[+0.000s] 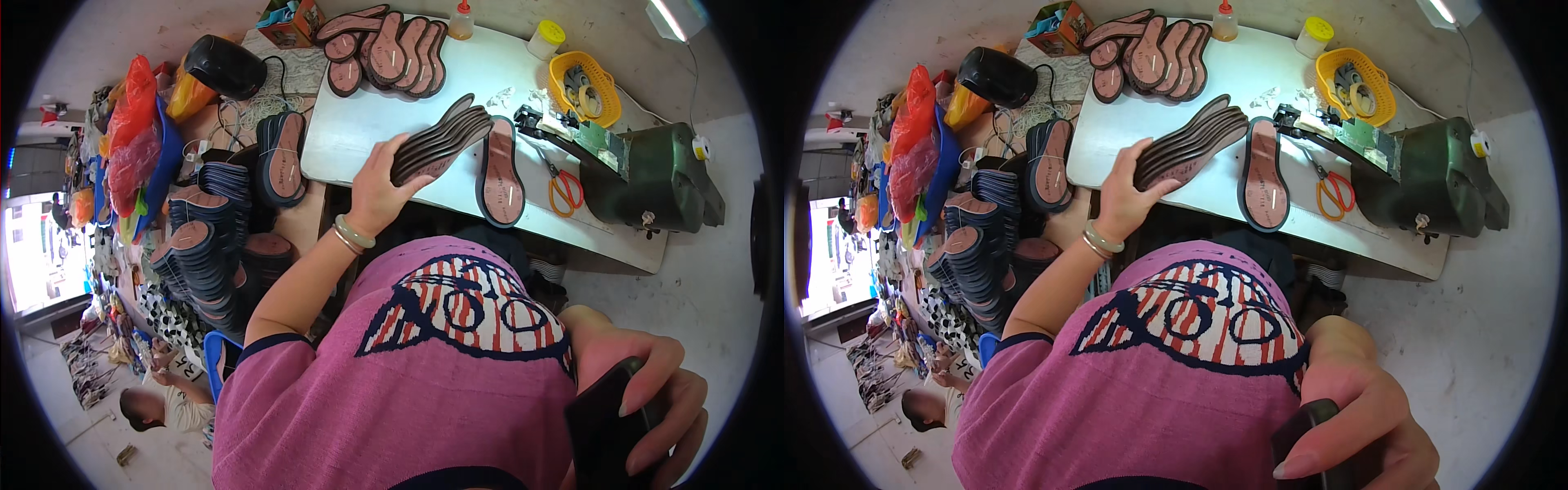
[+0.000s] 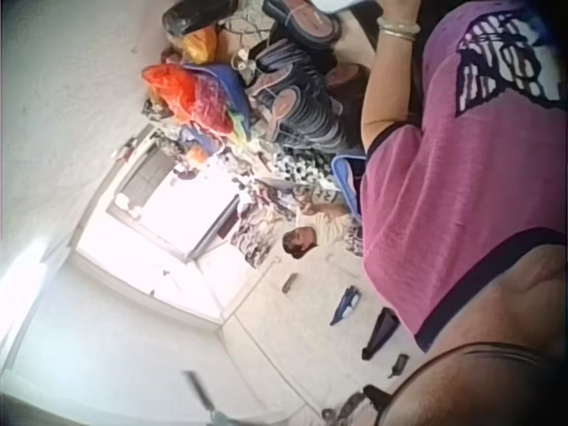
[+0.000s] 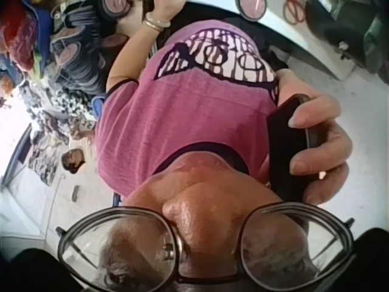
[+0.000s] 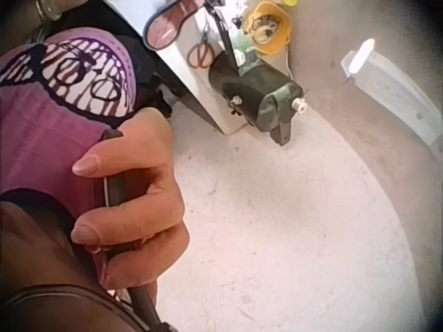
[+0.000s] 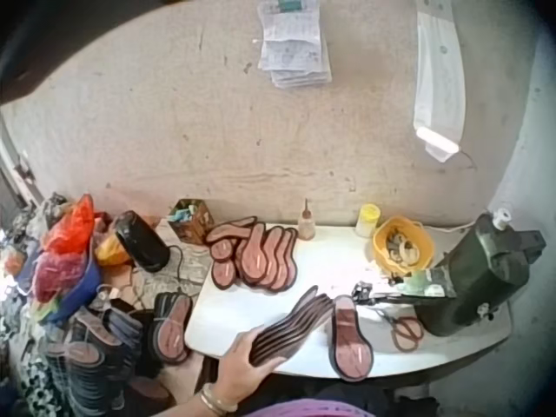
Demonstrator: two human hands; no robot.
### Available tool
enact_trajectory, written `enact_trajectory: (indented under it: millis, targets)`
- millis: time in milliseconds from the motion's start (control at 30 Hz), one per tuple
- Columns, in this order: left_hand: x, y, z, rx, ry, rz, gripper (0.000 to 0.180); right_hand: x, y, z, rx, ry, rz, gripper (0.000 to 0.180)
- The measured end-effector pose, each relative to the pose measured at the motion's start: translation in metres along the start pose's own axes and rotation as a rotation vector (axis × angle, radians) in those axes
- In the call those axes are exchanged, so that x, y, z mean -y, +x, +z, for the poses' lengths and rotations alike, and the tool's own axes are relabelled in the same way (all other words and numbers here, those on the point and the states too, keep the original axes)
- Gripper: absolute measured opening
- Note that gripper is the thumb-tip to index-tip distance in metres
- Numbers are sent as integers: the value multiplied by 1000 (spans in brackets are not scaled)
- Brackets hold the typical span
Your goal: The person gathers and stacks shoe insoles by hand, taps the stack against the workbench to align them, sets them down, and rearranges other shoe insoles on the table.
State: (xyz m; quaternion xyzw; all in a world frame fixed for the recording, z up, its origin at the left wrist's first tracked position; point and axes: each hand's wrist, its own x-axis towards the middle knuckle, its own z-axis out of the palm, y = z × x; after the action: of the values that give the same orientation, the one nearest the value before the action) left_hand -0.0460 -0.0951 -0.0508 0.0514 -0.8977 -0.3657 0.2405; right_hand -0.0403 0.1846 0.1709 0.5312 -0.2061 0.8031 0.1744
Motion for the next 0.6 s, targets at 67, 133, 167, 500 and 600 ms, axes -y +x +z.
enact_trajectory:
  millis: [67,133,167,500,600]
  targets:
    - [22,-17,15,183,213,3,77,-21,1,4,4,-1,-11,46]
    - [33,-27,20,271,320,-3,78,-28,3,0,7,9,-17,46]
    - [34,-28,18,288,331,-5,78,-30,3,-1,6,9,-22,46]
    - [40,-25,16,315,322,-4,80,-32,3,-3,0,32,-76,46]
    - [42,-28,17,313,307,-55,81,-45,5,-2,-2,38,-94,46]
